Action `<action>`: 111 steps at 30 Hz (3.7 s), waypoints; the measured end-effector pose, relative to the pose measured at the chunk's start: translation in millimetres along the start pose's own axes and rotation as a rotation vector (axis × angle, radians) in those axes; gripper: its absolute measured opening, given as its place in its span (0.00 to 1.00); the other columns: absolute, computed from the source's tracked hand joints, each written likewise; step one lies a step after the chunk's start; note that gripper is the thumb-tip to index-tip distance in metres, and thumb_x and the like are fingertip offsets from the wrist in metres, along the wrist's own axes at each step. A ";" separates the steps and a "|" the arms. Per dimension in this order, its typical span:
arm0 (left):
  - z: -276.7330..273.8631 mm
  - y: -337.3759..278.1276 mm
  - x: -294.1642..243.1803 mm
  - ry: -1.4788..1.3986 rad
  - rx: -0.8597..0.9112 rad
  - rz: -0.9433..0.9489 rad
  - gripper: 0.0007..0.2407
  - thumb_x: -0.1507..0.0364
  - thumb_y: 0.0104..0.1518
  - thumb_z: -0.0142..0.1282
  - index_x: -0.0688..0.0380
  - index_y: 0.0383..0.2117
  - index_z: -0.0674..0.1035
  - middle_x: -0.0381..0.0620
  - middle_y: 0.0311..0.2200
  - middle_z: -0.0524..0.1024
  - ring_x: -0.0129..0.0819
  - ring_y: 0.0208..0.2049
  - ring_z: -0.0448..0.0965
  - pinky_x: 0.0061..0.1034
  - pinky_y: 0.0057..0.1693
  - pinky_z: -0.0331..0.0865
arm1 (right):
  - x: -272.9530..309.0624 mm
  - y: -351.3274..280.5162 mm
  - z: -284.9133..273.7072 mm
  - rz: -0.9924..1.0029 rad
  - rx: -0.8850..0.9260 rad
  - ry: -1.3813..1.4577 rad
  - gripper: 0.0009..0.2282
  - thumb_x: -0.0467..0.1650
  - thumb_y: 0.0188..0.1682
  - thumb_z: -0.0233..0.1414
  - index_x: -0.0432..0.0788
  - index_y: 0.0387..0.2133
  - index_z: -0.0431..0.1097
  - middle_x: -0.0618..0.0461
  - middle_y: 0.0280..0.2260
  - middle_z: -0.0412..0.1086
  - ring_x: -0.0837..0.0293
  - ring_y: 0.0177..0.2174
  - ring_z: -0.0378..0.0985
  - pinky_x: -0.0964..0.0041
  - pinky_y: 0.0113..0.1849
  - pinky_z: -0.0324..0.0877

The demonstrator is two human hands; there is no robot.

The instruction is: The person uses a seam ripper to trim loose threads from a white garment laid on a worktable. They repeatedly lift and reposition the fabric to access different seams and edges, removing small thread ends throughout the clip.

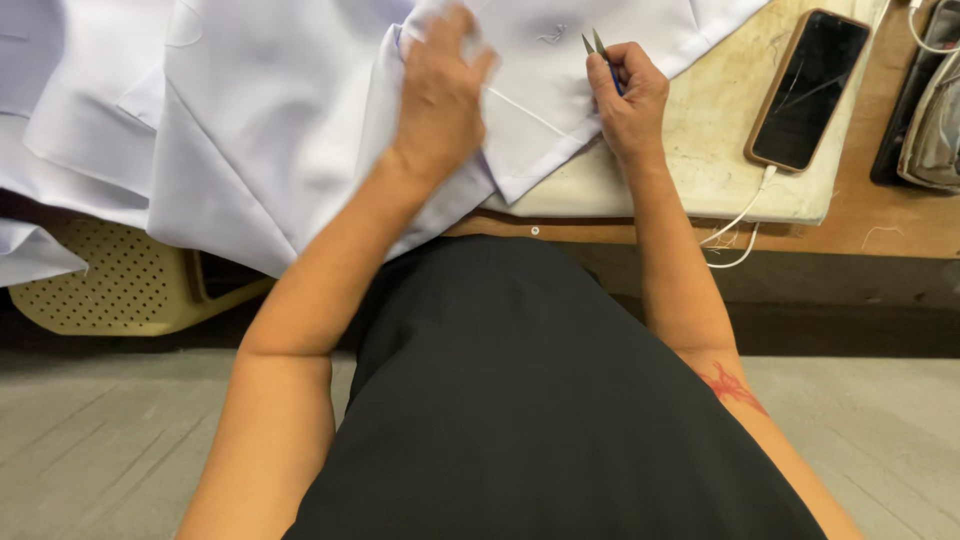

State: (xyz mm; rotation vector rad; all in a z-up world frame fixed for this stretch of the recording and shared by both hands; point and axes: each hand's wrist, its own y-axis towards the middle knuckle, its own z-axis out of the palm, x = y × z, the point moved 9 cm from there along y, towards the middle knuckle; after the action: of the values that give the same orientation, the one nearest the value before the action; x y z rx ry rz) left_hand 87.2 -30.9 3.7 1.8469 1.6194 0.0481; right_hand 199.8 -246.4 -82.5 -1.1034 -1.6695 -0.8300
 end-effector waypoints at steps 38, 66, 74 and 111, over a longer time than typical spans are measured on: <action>72.0 -77.8 17.7 -1.275 0.171 -0.893 0.03 0.77 0.56 0.66 0.60 0.27 0.83 0.38 0.25 0.80 0.19 0.28 0.74 0.17 0.39 0.71 | 93.2 -63.3 62.8 -0.038 0.523 -0.269 0.09 0.34 0.50 0.59 0.38 0.29 0.77 0.49 0.17 0.71 0.58 0.17 0.69 0.65 0.23 0.63; 89.8 -60.3 -112.0 -1.111 1.192 -0.144 0.06 0.80 0.47 0.60 0.57 0.29 0.84 0.42 0.27 0.82 0.39 0.33 0.83 0.31 0.43 0.75 | 23.5 -53.4 -39.4 0.040 0.062 -0.090 0.09 0.30 0.56 0.62 0.35 0.36 0.72 0.61 0.24 0.66 0.70 0.24 0.61 0.75 0.26 0.56; 101.2 8.3 -77.3 -0.422 0.294 -0.170 0.09 0.76 0.45 0.66 0.64 0.28 0.78 0.51 0.32 0.75 0.46 0.32 0.78 0.36 0.36 0.72 | 17.5 -52.6 -42.1 0.087 -0.081 -0.045 0.08 0.30 0.58 0.58 0.35 0.37 0.72 0.64 0.24 0.65 0.72 0.23 0.58 0.75 0.25 0.53; 158.6 39.0 -14.4 -0.835 0.461 -0.405 0.02 0.82 0.55 0.58 0.63 0.27 0.78 0.55 0.29 0.75 0.53 0.35 0.74 0.38 0.41 0.68 | 21.8 -22.7 -44.3 -0.099 -0.136 -0.444 0.09 0.31 0.52 0.63 0.38 0.36 0.72 0.54 0.20 0.69 0.63 0.20 0.69 0.68 0.26 0.63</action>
State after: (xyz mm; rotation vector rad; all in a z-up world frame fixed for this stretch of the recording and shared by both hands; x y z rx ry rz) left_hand 188.0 -115.6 -93.9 1.4669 1.3904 -1.1917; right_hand 190.1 -287.4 -48.1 -1.3829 -2.0710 -0.8099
